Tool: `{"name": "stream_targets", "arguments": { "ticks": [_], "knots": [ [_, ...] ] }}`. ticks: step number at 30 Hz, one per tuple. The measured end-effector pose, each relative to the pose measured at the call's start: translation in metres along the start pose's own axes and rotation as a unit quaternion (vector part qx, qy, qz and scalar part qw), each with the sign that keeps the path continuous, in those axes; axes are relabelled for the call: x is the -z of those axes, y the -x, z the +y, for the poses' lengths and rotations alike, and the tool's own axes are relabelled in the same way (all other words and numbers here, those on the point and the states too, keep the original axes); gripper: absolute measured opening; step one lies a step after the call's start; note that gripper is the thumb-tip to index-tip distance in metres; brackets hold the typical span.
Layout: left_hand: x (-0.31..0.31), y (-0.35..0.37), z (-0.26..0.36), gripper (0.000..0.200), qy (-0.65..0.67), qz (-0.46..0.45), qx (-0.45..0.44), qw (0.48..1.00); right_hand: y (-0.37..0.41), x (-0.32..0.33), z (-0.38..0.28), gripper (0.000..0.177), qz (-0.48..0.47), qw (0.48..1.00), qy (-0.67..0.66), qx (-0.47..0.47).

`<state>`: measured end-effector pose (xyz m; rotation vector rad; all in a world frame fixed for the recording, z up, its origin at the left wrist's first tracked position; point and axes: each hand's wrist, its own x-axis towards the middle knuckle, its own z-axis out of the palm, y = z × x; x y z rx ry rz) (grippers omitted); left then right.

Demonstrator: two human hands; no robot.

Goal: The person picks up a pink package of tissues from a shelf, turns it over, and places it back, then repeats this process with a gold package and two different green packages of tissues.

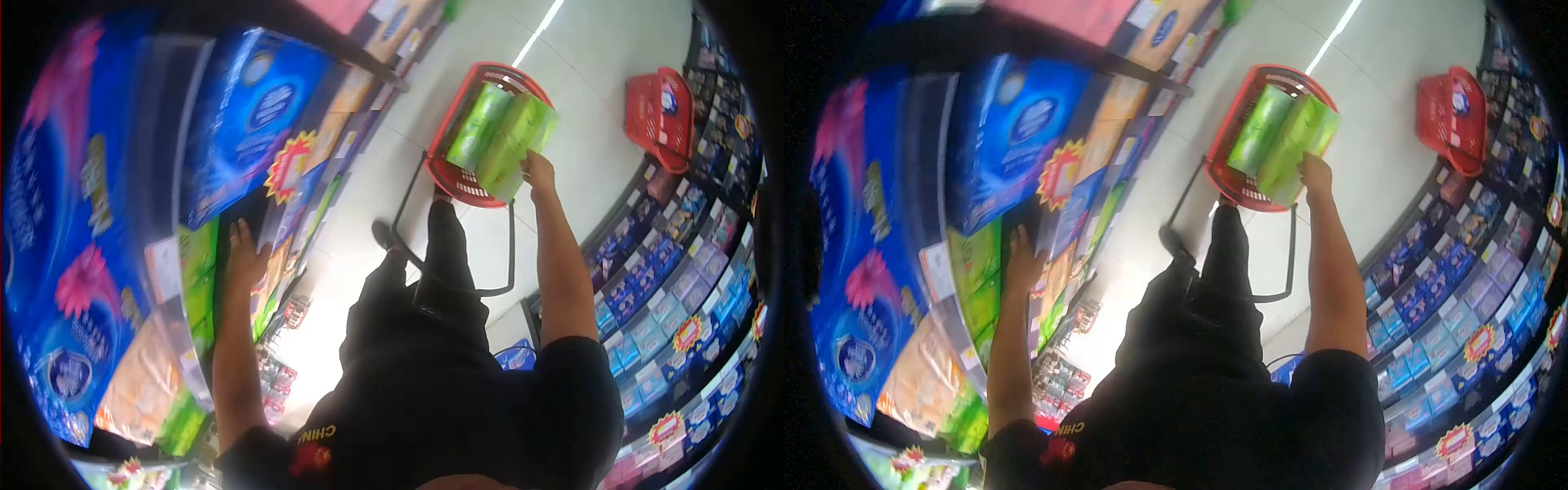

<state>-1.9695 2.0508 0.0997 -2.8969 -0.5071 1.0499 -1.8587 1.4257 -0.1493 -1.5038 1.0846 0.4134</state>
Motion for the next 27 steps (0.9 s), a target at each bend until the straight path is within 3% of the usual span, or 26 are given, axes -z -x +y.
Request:
{"name": "stream_targets", "arguments": {
  "ticks": [5,8,13,17,18,22,24,27],
  "knots": [
    [-0.001,0.002,-0.004,0.093,0.015,0.024,0.007,1.0,0.065,-0.016,-0.028,0.029,-0.116,0.989,-0.088,-0.012],
    [0.002,0.004,-0.001,0.094,0.018,0.028,0.016,0.999,0.161,-0.036,-0.071,0.028,-0.145,0.98,-0.134,0.01],
    [0.004,0.015,-0.003,0.095,0.064,0.043,0.02,0.997,0.307,-0.057,-0.109,0.031,-0.304,0.924,-0.211,0.092],
    [-0.039,0.01,-0.016,0.084,0.245,0.184,-0.035,0.951,0.391,-0.082,-0.106,0.034,-0.409,0.866,-0.24,0.159],
    [-0.042,0.019,-0.007,0.068,0.274,0.248,-0.035,0.929,0.411,-0.09,-0.103,0.035,-0.426,0.857,-0.219,0.187],
    [-0.047,0.069,0.012,0.047,0.557,0.251,-0.018,0.791,0.486,-0.113,-0.097,0.034,-0.531,0.795,-0.16,0.244],
    [-0.104,0.058,-0.002,0.047,0.733,0.163,-0.016,0.66,0.51,-0.125,-0.091,0.032,-0.58,0.761,-0.139,0.256],
    [-0.123,0.074,-0.032,0.06,0.89,0.009,-0.046,0.453,0.537,-0.143,-0.082,0.038,-0.624,0.739,-0.063,0.245]
  ]
}}
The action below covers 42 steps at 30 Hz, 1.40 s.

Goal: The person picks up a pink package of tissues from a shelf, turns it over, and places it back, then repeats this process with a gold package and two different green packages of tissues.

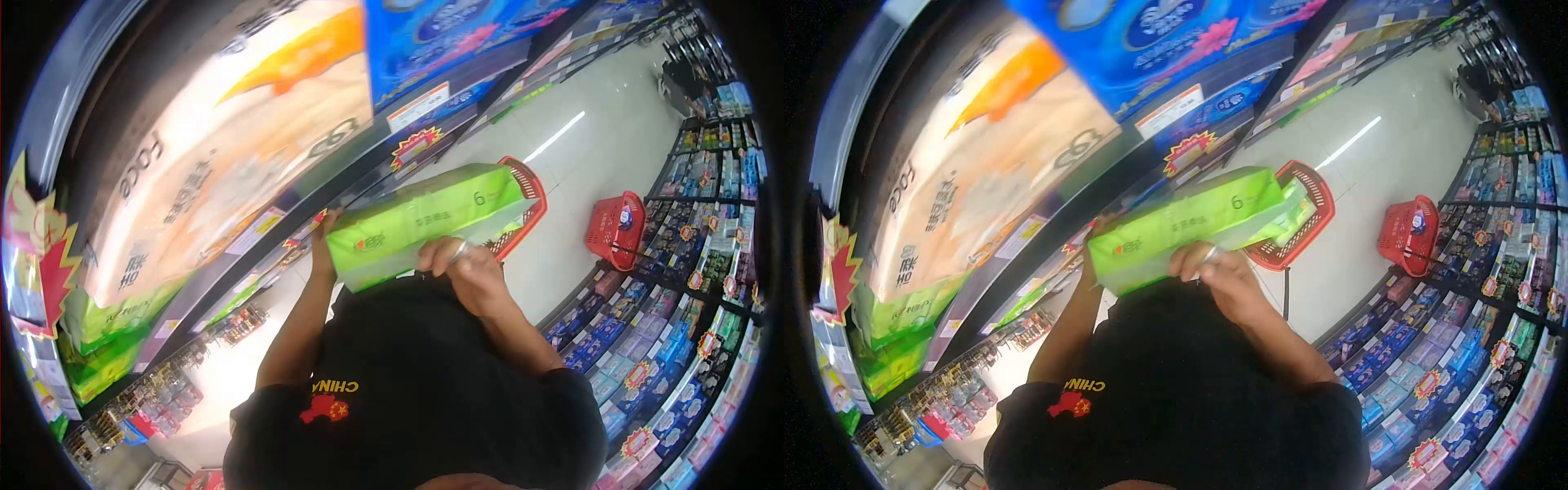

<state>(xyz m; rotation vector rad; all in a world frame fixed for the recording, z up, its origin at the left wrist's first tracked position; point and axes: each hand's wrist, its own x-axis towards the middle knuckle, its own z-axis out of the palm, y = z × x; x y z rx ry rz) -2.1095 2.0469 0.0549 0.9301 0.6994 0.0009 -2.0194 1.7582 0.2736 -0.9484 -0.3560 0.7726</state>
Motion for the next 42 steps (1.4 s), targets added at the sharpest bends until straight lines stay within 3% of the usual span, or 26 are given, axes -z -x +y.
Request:
{"name": "stream_targets", "arguments": {
  "ticks": [3,9,13,17,20,23,26,32,42],
  "knots": [
    [0.022,0.025,0.01,0.081,0.155,-0.023,0.099,0.983,-0.011,-0.026,0.012,0.032,-0.058,0.996,0.039,-0.056],
    [0.017,0.076,0.038,0.084,0.192,0.091,0.164,0.963,-0.026,-0.065,0.036,0.018,-0.141,0.986,0.029,-0.089],
    [0.022,0.075,0.056,0.08,0.241,-0.04,0.142,0.959,-0.038,-0.083,0.04,0.02,-0.188,0.978,0.036,-0.083],
    [0.027,0.084,0.074,0.076,0.272,-0.154,0.051,0.949,-0.046,-0.083,0.043,0.018,-0.189,0.976,0.068,-0.082],
    [0.047,0.084,0.085,0.074,0.27,-0.128,-0.012,0.954,-0.044,-0.078,0.05,0.016,-0.144,0.979,0.117,-0.09],
    [0.081,0.073,0.088,0.057,0.236,-0.057,-0.054,0.969,-0.043,-0.072,0.051,0.016,-0.094,0.976,0.158,-0.114],
    [0.094,0.065,0.087,0.052,0.091,0.053,-0.121,0.987,-0.042,-0.067,0.056,0.014,-0.061,0.975,0.17,-0.132],
    [0.07,0.056,0.107,0.048,0.091,0.15,-0.162,0.971,-0.05,-0.054,0.071,0.018,-0.047,0.973,0.189,-0.128],
    [0.075,0.0,0.151,0.047,0.108,0.175,-0.109,0.973,-0.095,-0.061,0.079,0.015,-0.048,0.97,0.232,-0.053]
  ]
}}
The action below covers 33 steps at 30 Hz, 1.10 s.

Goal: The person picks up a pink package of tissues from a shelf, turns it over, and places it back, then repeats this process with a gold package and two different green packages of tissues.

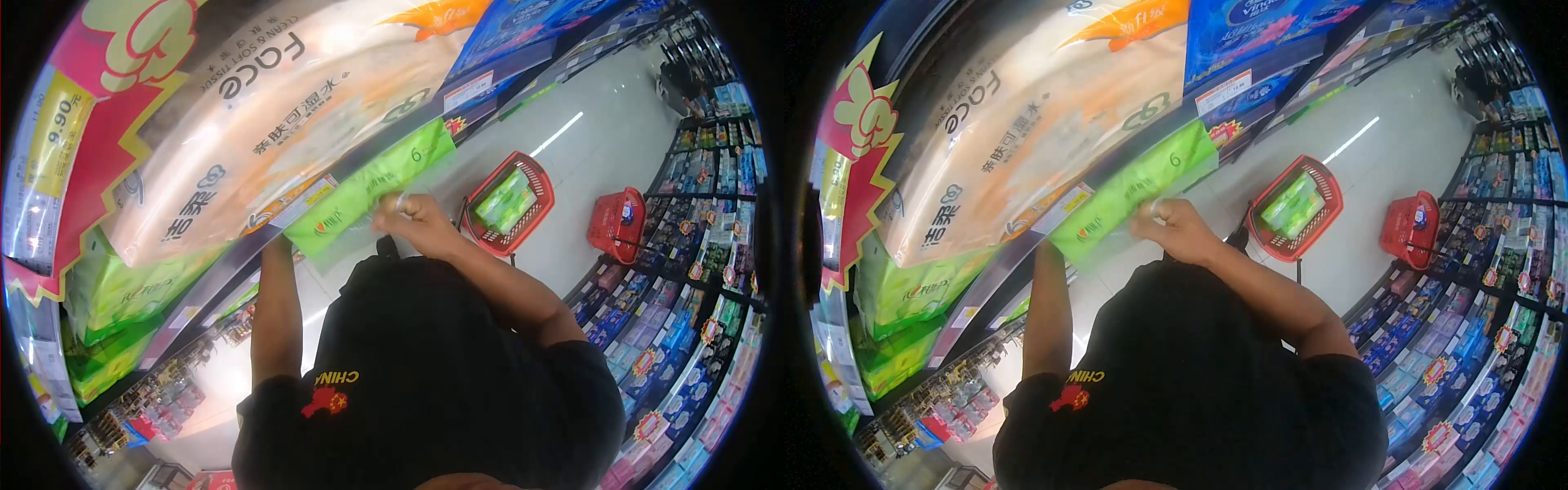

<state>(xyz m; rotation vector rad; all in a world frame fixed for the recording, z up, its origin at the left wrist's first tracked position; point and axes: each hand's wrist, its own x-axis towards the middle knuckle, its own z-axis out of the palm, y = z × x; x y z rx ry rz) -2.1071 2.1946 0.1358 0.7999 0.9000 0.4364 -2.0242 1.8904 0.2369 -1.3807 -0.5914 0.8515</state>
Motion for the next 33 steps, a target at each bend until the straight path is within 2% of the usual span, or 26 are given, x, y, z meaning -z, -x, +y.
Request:
{"name": "stream_targets", "arguments": {
  "ticks": [7,10,13,16,19,22,25,28,33],
  "knots": [
    [-0.001,-0.003,-0.002,0.047,0.0,0.005,0.033,0.999,-0.026,-0.011,0.005,0.012,0.003,0.996,0.038,0.083],
    [0.001,0.001,-0.006,0.047,-0.006,0.008,0.041,0.999,-0.031,-0.014,-0.007,0.022,0.006,0.986,0.144,0.084],
    [-0.002,0.0,-0.005,0.047,-0.01,0.008,0.043,0.999,-0.034,-0.019,-0.003,0.033,0.049,0.967,0.2,0.148],
    [-0.006,-0.007,0.003,0.046,-0.011,0.006,0.044,0.999,-0.036,-0.019,-0.007,0.042,0.046,0.949,0.266,0.164],
    [-0.01,-0.012,0.012,0.046,-0.015,0.004,0.045,0.999,-0.027,-0.021,-0.002,0.045,0.094,0.943,0.229,0.22],
    [-0.012,-0.016,0.014,0.046,-0.016,0.006,0.046,0.999,-0.012,-0.009,0.012,0.047,0.057,0.962,0.226,0.141],
    [-0.015,-0.016,0.014,0.046,-0.018,0.007,0.05,0.999,-0.003,0.009,0.041,0.045,0.102,0.969,0.207,0.09],
    [-0.016,-0.017,0.014,0.046,-0.023,0.011,0.053,0.998,-0.008,0.036,0.057,0.047,0.24,0.948,0.196,0.069],
    [-0.019,-0.017,0.013,0.046,-0.032,0.015,0.054,0.998,-0.043,0.086,0.056,0.056,0.329,0.917,0.192,0.121]
  ]
}}
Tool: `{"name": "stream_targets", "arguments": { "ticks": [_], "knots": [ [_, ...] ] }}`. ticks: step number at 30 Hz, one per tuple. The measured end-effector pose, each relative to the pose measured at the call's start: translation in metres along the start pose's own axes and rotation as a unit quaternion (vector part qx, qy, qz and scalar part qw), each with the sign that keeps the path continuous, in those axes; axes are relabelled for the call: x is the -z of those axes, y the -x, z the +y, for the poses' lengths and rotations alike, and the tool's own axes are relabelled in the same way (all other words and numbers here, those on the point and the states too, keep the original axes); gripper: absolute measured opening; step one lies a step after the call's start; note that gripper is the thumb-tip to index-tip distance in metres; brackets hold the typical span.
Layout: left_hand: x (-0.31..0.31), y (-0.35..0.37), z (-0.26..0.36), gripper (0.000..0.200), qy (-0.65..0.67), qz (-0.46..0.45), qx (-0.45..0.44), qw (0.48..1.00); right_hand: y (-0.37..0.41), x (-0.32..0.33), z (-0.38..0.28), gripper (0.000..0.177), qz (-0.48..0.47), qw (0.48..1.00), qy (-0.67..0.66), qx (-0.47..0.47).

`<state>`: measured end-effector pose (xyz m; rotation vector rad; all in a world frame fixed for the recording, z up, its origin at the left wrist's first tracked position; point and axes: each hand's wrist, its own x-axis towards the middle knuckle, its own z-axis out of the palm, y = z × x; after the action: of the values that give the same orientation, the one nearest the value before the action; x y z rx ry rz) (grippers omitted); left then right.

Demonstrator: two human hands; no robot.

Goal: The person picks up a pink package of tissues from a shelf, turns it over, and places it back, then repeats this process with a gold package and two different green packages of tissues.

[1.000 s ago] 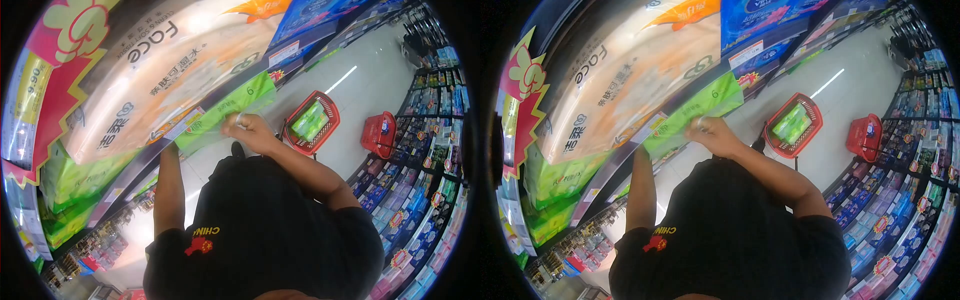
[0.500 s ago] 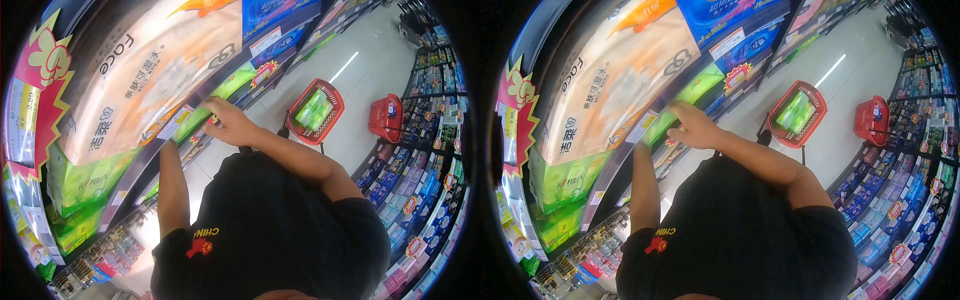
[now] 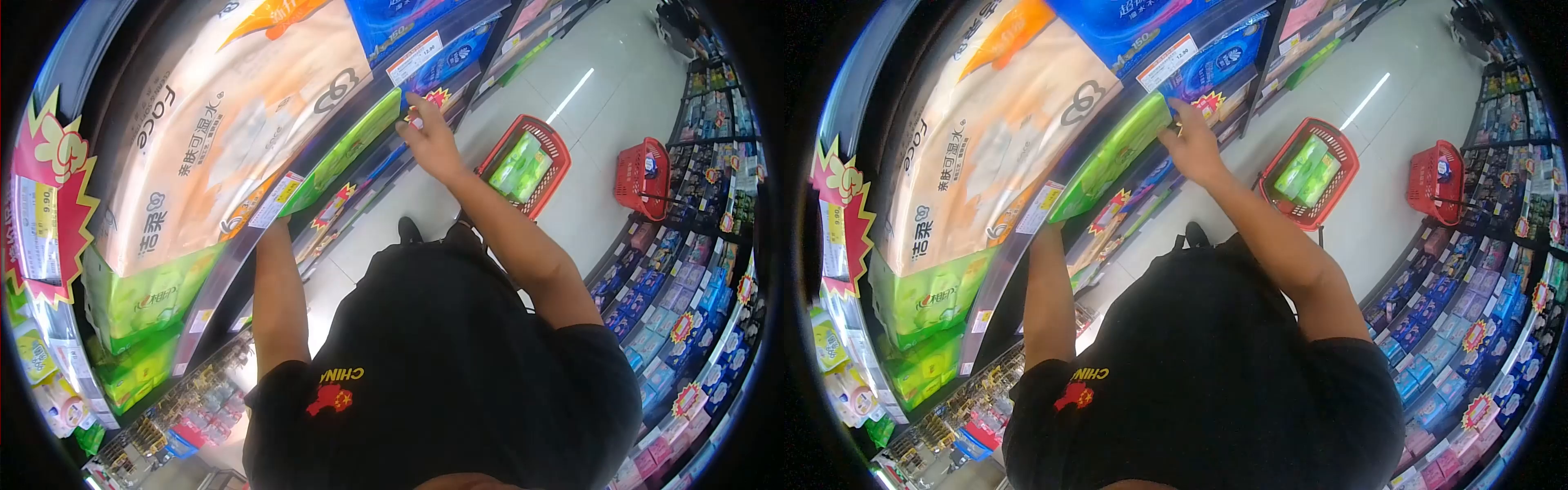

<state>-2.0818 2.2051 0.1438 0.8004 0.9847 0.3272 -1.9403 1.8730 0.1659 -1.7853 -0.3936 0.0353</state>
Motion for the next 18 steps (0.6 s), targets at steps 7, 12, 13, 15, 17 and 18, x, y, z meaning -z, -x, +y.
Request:
{"name": "stream_targets", "arguments": {
  "ticks": [7,12,13,15,17,18],
  "knots": [
    [0.005,0.011,-0.013,0.045,0.005,0.006,0.009,1.0,-0.035,-0.002,0.005,0.054,-0.04,0.996,0.075,0.037],
    [0.013,0.021,-0.025,0.045,0.01,0.011,0.017,1.0,-0.031,-0.003,0.001,0.051,-0.051,0.998,-0.006,-0.025],
    [0.013,0.022,-0.025,0.045,0.013,0.011,0.018,1.0,-0.03,-0.004,0.0,0.051,-0.048,0.998,-0.014,-0.03],
    [0.014,0.021,-0.023,0.045,0.013,0.01,0.017,1.0,-0.03,-0.003,-0.008,0.054,-0.045,0.997,-0.031,-0.046],
    [0.015,0.02,-0.021,0.045,0.017,0.009,0.017,1.0,-0.033,-0.001,-0.014,0.055,-0.05,0.997,-0.028,-0.054],
    [0.016,0.019,-0.02,0.045,0.017,0.009,0.018,1.0,-0.033,0.0,-0.016,0.055,-0.055,0.997,-0.017,-0.053]
  ]
}}
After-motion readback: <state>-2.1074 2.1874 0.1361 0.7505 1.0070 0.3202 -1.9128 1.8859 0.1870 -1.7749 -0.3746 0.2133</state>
